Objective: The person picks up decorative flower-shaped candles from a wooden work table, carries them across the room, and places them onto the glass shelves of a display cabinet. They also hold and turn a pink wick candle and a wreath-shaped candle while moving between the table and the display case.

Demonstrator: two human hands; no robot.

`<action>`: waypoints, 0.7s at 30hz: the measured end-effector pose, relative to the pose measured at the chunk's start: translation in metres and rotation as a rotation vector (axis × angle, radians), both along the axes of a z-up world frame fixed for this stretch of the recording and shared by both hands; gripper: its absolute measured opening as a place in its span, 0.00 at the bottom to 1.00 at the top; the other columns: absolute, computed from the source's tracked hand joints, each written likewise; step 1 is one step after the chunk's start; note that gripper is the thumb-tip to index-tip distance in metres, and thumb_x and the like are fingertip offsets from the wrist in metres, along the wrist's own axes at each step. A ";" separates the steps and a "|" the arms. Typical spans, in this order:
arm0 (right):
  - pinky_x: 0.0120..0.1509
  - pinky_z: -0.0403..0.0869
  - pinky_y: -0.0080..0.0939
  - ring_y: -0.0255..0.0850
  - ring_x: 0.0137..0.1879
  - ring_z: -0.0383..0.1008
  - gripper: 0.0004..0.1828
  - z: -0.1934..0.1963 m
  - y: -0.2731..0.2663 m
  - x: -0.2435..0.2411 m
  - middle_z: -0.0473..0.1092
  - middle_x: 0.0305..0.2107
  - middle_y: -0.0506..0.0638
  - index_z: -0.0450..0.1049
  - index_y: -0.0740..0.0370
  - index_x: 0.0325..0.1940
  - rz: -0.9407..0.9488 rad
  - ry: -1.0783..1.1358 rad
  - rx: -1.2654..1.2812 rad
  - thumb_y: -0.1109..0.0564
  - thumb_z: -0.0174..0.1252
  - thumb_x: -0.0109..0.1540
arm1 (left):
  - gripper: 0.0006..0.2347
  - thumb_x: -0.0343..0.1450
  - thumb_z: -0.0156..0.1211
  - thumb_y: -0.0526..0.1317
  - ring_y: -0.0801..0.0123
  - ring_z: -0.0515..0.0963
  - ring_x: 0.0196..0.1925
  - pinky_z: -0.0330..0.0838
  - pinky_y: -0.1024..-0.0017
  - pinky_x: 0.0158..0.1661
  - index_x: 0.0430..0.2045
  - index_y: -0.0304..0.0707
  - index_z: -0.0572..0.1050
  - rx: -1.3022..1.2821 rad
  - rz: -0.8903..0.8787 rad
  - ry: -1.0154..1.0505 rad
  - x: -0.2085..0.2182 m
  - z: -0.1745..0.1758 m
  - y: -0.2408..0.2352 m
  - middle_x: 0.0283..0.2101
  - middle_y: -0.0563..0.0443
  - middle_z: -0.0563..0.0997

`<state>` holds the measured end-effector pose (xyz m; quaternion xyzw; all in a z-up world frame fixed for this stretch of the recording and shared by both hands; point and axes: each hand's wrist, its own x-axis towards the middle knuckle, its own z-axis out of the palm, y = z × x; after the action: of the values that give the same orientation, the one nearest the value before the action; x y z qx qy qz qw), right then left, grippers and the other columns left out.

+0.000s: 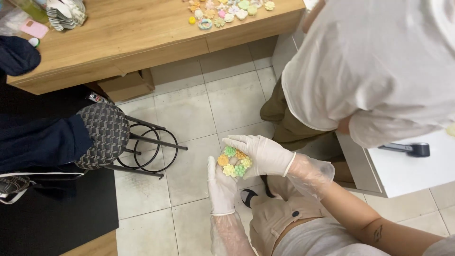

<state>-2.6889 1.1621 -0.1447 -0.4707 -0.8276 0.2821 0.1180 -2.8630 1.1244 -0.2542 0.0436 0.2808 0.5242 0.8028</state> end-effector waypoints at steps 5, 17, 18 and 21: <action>0.65 0.69 0.51 0.55 0.64 0.69 0.60 -0.014 0.059 -0.035 0.63 0.67 0.56 0.59 0.54 0.75 0.133 -0.005 0.059 0.44 0.77 0.41 | 0.32 0.76 0.41 0.59 0.62 0.75 0.59 0.68 0.63 0.58 0.66 0.28 0.62 -0.025 0.063 0.027 -0.022 -0.003 0.041 0.60 0.42 0.74; 0.64 0.69 0.54 0.57 0.62 0.70 0.67 -0.058 0.278 -0.101 0.60 0.68 0.60 0.60 0.51 0.74 0.463 -0.133 -0.071 0.38 0.80 0.34 | 0.29 0.74 0.46 0.58 0.63 0.74 0.56 0.69 0.63 0.52 0.63 0.33 0.65 -0.145 0.173 0.180 -0.070 -0.035 0.219 0.57 0.46 0.75; 0.62 0.70 0.54 0.57 0.62 0.70 0.68 -0.058 0.296 -0.103 0.60 0.68 0.60 0.60 0.51 0.74 0.472 -0.166 -0.065 0.39 0.80 0.32 | 0.29 0.74 0.45 0.58 0.61 0.75 0.57 0.70 0.62 0.54 0.62 0.31 0.65 -0.156 0.189 0.159 -0.071 -0.038 0.241 0.58 0.45 0.75; 0.60 0.70 0.55 0.57 0.61 0.70 0.66 -0.048 0.350 -0.087 0.62 0.65 0.60 0.60 0.51 0.74 0.390 -0.168 -0.060 0.44 0.80 0.33 | 0.27 0.73 0.45 0.56 0.64 0.74 0.60 0.68 0.64 0.57 0.63 0.38 0.65 -0.240 0.151 0.139 -0.062 -0.021 0.300 0.60 0.50 0.75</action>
<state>-2.7755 1.5119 -0.1929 -0.3269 -0.9012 0.2838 -0.0221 -2.9252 1.4244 -0.2751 -0.0378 0.3989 0.5413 0.7393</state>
